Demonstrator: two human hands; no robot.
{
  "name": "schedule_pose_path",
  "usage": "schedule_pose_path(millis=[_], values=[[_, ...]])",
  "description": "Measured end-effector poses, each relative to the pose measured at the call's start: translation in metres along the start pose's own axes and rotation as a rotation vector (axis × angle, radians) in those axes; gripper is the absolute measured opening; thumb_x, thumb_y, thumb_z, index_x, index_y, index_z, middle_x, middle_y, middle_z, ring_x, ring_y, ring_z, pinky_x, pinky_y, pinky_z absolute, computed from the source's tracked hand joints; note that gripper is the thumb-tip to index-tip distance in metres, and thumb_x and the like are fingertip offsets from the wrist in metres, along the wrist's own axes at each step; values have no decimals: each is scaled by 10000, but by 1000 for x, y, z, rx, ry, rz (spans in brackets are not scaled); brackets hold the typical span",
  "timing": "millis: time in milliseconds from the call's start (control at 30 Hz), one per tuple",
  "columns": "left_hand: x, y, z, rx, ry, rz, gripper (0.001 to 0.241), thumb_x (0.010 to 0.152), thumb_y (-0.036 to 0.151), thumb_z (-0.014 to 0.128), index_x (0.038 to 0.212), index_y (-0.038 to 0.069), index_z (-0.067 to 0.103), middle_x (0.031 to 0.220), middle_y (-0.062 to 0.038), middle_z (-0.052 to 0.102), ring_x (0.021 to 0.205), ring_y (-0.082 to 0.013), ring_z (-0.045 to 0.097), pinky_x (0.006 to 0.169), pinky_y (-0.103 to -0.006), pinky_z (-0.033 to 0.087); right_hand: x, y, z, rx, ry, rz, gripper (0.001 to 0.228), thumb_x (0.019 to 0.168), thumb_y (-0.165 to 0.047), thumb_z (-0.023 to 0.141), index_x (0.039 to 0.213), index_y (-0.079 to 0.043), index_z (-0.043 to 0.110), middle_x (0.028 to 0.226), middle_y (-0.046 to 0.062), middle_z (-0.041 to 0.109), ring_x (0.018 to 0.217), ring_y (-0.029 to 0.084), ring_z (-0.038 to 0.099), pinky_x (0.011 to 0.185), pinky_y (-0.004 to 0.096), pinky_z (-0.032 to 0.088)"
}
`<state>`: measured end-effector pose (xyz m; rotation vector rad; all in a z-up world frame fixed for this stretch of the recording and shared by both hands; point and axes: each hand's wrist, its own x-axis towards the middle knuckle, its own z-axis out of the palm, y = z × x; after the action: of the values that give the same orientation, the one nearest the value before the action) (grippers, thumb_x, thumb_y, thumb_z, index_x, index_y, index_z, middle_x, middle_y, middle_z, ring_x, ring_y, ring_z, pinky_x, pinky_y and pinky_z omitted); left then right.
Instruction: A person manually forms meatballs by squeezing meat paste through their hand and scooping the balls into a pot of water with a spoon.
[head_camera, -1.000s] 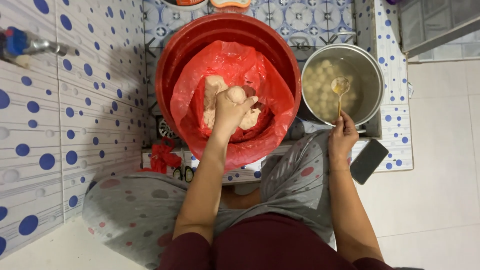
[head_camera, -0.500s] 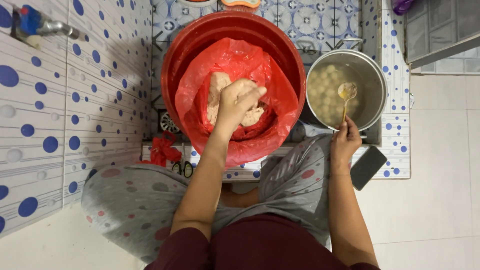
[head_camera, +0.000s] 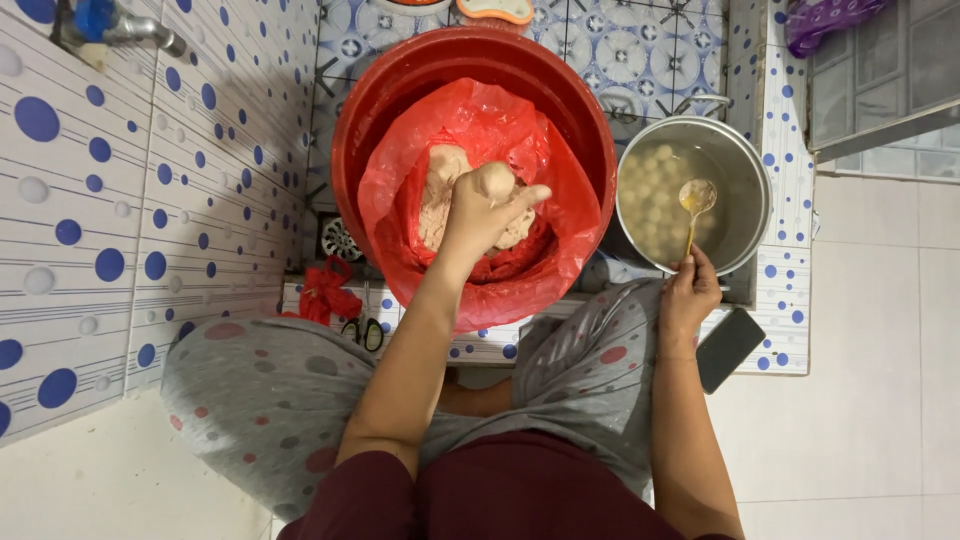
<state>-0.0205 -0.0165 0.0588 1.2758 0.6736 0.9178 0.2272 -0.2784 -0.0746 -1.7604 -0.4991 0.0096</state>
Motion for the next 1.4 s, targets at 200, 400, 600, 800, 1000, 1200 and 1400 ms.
schedule_pose_path(millis=[200,400,600,800,1000,1200,1400], values=[[11,-34,-4,-129,-119,-4,396,990,395,685,737,91,705,528,-19,543,519,-46,487,516,-200,425,1,4,1,23,1,16,235,1090,-5,529,1262,76,668,730,146,638,414,112,516,382,228,372],[0,10,1,-44,2,31,407,689,78,942,1051,52,758,905,-149,764,831,-113,673,738,-290,593,0,1,2,19,-8,3,243,1095,-2,519,1274,86,657,737,152,620,416,118,515,384,231,373],[1,-6,5,2,-3,-60,244,690,33,884,899,46,757,754,-71,744,683,-82,667,669,-250,597,1,6,0,12,-11,-6,240,1092,10,518,1269,91,658,736,148,621,418,117,513,383,231,368],[-2,-7,4,59,41,-79,231,732,75,809,599,119,625,457,26,557,466,-22,520,464,-202,452,2,4,0,33,-5,11,232,1086,17,535,1262,68,677,734,152,638,411,113,519,371,228,366],[-5,18,2,-163,-61,-63,251,844,189,826,749,138,599,586,35,527,577,-25,514,593,-186,434,-6,-9,-1,72,14,45,237,1098,-9,519,1276,44,666,739,130,629,428,99,506,383,217,371],[-16,47,3,-164,-36,-99,142,855,116,796,850,53,669,493,-46,534,394,-59,498,386,-172,400,-7,-10,-4,34,14,37,235,1111,-23,518,1279,65,657,753,150,626,429,108,511,375,223,372],[-6,-1,6,-38,-22,-7,352,683,79,935,984,58,753,842,-91,761,761,-94,685,744,-283,601,-7,-13,-3,33,14,33,234,1108,-26,519,1268,72,659,747,147,622,431,104,512,370,223,373]])
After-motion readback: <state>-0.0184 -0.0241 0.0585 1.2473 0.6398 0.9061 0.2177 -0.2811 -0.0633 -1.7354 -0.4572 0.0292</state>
